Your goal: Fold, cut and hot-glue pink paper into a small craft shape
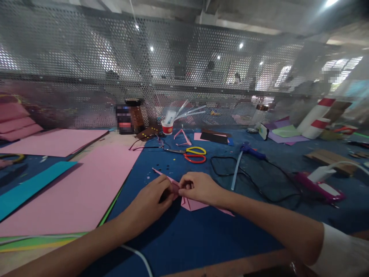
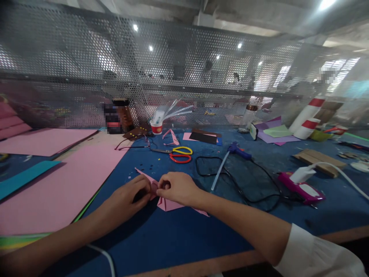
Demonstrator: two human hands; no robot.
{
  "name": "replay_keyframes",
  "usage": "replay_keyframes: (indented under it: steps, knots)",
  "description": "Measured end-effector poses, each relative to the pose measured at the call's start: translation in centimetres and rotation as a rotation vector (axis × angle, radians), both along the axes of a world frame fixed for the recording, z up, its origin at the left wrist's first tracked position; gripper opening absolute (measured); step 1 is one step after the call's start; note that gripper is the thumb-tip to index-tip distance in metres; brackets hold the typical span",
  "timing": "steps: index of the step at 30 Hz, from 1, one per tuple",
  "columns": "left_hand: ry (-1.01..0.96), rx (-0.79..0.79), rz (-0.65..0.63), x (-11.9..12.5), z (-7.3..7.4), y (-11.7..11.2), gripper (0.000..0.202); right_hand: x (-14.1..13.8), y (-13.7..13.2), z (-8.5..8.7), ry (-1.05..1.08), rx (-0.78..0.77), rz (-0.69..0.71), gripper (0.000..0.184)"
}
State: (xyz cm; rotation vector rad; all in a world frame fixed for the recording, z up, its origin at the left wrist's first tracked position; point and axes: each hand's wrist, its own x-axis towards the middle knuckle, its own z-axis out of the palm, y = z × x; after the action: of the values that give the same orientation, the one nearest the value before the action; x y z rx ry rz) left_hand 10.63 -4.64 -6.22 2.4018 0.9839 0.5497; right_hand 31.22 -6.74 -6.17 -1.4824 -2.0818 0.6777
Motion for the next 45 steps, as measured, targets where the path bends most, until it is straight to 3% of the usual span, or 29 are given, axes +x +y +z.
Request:
replay_keyframes:
  steps: [7,17,22,45]
  knots:
    - [-0.054,-0.056,-0.077,-0.8,0.5,0.2,0.013,0.1,0.0,-0.1,0.022,-0.002,0.008,0.009]
    - [0.106,0.324,-0.281,-1.8,0.5,0.5,0.021,0.1,-0.1,0.1,0.007,0.011,0.006,0.007]
    - [0.075,0.444,-0.342,-2.1,0.2,0.8,0.022,0.1,-0.1,0.2,0.0,0.002,0.007,0.013]
    - [0.15,0.513,-0.374,-2.4,0.3,0.6,0.023,0.1,-0.1,0.3,0.011,-0.035,0.004,0.012]
